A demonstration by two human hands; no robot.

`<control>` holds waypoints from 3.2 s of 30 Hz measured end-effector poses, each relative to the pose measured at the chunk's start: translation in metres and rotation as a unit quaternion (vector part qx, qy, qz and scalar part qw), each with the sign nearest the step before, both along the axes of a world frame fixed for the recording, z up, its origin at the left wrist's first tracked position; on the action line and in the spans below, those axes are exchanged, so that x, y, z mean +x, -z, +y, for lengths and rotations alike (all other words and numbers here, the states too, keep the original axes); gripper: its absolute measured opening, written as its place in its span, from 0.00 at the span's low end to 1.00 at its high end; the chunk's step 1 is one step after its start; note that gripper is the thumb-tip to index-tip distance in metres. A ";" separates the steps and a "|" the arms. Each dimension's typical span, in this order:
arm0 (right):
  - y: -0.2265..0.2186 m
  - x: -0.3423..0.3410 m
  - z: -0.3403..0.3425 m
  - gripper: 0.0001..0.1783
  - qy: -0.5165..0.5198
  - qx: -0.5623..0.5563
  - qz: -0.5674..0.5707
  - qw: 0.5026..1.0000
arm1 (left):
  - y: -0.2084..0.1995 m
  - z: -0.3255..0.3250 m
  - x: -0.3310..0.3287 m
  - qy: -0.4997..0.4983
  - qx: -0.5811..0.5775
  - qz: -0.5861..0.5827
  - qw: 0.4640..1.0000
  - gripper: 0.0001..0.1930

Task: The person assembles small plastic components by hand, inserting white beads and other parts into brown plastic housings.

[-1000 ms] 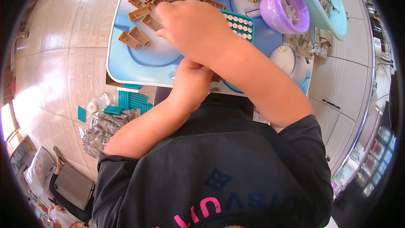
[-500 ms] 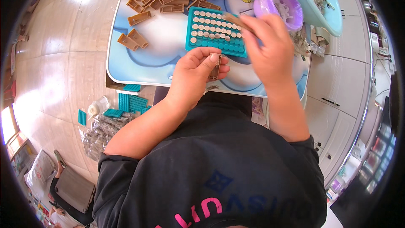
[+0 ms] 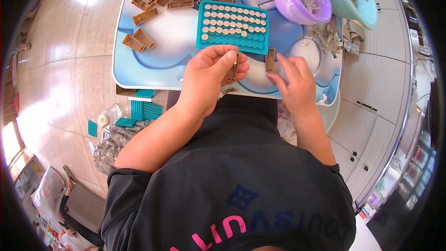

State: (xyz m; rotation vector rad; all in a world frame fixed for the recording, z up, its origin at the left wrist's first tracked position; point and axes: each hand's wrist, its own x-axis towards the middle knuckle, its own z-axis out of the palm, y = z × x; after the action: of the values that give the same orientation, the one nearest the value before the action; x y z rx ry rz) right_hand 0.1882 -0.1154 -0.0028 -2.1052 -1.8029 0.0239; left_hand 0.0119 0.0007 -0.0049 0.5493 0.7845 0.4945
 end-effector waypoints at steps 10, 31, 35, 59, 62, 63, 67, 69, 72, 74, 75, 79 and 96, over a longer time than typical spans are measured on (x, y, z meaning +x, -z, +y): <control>-0.003 0.016 0.013 0.36 -0.068 0.014 0.064 0.996 | -0.008 -0.004 -0.002 0.017 -0.023 -0.023 0.999 0.12; -0.021 -0.024 0.009 0.35 -0.124 0.107 0.390 0.906 | -0.016 -0.008 -0.005 0.168 -0.045 -0.150 0.973 0.13; -0.030 -0.024 0.012 0.32 -0.130 0.103 0.361 0.918 | -0.018 -0.009 -0.003 0.168 -0.051 -0.152 0.973 0.13; -0.020 -0.041 0.015 0.34 -0.102 0.108 0.320 0.936 | -0.017 -0.011 -0.002 0.089 -0.005 -0.049 0.995 0.17; -0.018 -0.040 0.017 0.34 -0.108 0.106 0.317 0.936 | -0.018 -0.009 -0.003 0.078 -0.023 -0.042 0.996 0.21; -0.018 -0.040 0.018 0.34 -0.116 0.101 0.314 0.937 | -0.019 -0.009 -0.004 0.073 -0.018 -0.034 0.997 0.22; -0.016 -0.039 0.020 0.34 -0.126 0.090 0.316 0.936 | -0.022 -0.010 -0.004 0.072 0.004 -0.019 0.997 0.25; -0.014 -0.039 0.021 0.34 -0.123 0.081 0.317 0.937 | -0.022 -0.010 -0.004 0.073 0.007 -0.023 0.997 0.25; -0.014 -0.040 0.022 0.35 -0.114 0.072 0.324 0.937 | -0.023 -0.010 -0.005 0.075 0.010 -0.026 0.997 0.25; -0.014 -0.040 0.022 0.35 -0.115 0.072 0.328 0.935 | -0.022 -0.010 -0.004 0.075 0.009 -0.026 0.997 0.25; -0.014 -0.039 0.023 0.36 -0.115 0.073 0.332 0.933 | -0.022 -0.010 -0.004 0.071 0.011 -0.030 0.997 0.25; -0.014 -0.040 0.024 0.36 -0.121 0.074 0.333 0.932 | -0.024 -0.010 -0.004 0.064 0.016 -0.024 0.998 0.26; -0.024 -0.028 0.020 0.17 -0.078 0.055 0.381 0.920 | -0.021 -0.021 -0.008 0.140 0.513 0.118 0.839 0.33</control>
State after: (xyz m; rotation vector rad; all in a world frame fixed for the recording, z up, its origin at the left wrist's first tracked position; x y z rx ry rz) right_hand 0.1604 -0.0959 0.0214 -1.5401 -1.4245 0.6698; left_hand 0.0038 -0.0203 0.0159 1.7320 0.6022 0.5579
